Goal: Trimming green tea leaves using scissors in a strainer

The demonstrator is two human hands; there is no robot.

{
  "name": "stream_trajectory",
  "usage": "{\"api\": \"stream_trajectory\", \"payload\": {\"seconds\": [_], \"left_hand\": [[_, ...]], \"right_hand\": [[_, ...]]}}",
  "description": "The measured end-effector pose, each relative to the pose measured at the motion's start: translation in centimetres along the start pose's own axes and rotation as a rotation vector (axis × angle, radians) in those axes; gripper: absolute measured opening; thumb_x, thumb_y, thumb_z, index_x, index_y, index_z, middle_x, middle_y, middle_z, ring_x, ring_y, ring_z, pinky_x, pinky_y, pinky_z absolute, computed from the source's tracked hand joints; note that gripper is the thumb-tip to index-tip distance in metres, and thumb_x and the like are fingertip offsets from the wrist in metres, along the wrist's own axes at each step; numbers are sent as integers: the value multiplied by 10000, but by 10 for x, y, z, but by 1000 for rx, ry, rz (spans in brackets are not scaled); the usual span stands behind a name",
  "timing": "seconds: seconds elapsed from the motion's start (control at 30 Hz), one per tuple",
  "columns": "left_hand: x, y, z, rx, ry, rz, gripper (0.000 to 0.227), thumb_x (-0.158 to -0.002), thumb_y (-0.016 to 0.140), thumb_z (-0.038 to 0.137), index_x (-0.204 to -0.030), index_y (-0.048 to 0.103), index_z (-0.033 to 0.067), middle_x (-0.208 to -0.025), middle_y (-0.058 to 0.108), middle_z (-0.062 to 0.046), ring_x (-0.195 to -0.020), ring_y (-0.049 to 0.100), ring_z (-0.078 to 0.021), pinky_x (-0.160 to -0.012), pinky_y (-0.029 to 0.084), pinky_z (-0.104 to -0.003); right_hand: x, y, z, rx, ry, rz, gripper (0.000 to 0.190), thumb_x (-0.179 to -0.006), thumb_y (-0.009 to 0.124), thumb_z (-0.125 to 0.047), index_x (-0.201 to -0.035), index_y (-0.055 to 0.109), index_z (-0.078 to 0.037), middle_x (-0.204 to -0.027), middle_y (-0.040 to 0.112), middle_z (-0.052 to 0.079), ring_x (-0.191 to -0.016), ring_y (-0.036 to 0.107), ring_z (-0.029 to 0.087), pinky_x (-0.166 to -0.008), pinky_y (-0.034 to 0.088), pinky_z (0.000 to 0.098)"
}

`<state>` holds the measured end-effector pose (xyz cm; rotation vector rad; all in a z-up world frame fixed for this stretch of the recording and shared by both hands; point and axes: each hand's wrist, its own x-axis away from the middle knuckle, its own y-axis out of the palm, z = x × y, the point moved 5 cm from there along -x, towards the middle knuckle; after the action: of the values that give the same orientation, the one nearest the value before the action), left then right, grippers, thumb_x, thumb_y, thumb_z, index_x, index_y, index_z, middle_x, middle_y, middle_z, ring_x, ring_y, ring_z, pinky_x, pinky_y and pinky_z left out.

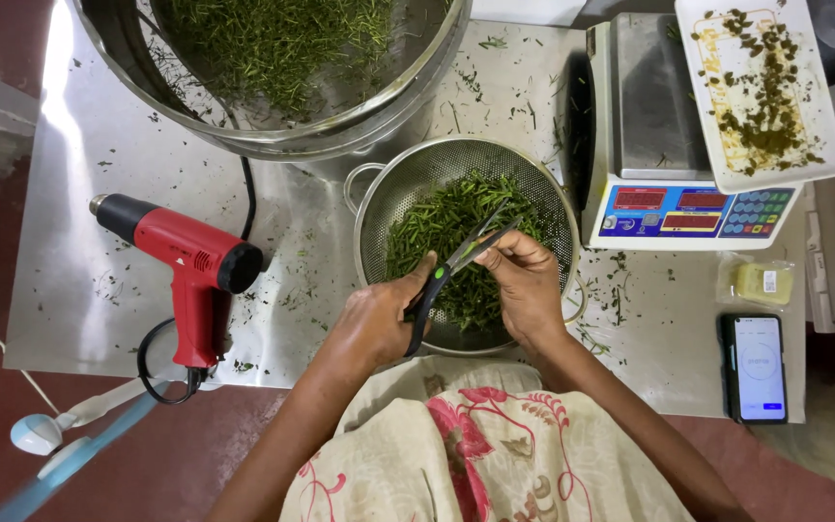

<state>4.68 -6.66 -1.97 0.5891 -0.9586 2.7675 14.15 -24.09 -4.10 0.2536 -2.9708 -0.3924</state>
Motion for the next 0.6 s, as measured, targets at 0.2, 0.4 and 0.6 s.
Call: {"api": "stream_trajectory", "payload": {"seconds": [0.2, 0.4, 0.6], "left_hand": [[0, 5, -3, 11, -34, 3, 820, -773, 720, 315, -1545, 449, 371, -981, 786, -127, -1017, 712, -443, -876, 553, -563], [-8, 11, -9, 53, -54, 5, 783, -759, 729, 352, -1498, 493, 454, -970, 788, -93, -1017, 723, -394, -879, 558, -546], [-1, 14, -8, 183, -84, 9, 769, -715, 753, 324, -1446, 551, 452, -1142, 783, -23, -1035, 739, -326, -885, 581, -468]], "right_hand": [[2, 3, -11, 34, 11, -4, 108, -832, 830, 10, -882, 755, -49, -801, 718, 34, -796, 613, 77, -802, 540, 267], [1, 2, -14, 74, 16, 14, 124, -823, 834, 14, -889, 758, -58, -779, 707, 9, -793, 613, 62, -807, 544, 263], [-2, -2, -15, 82, 9, -28, 129, -843, 823, 17, -921, 739, -41, -782, 686, 29, -785, 620, 81, -787, 558, 266]]}}
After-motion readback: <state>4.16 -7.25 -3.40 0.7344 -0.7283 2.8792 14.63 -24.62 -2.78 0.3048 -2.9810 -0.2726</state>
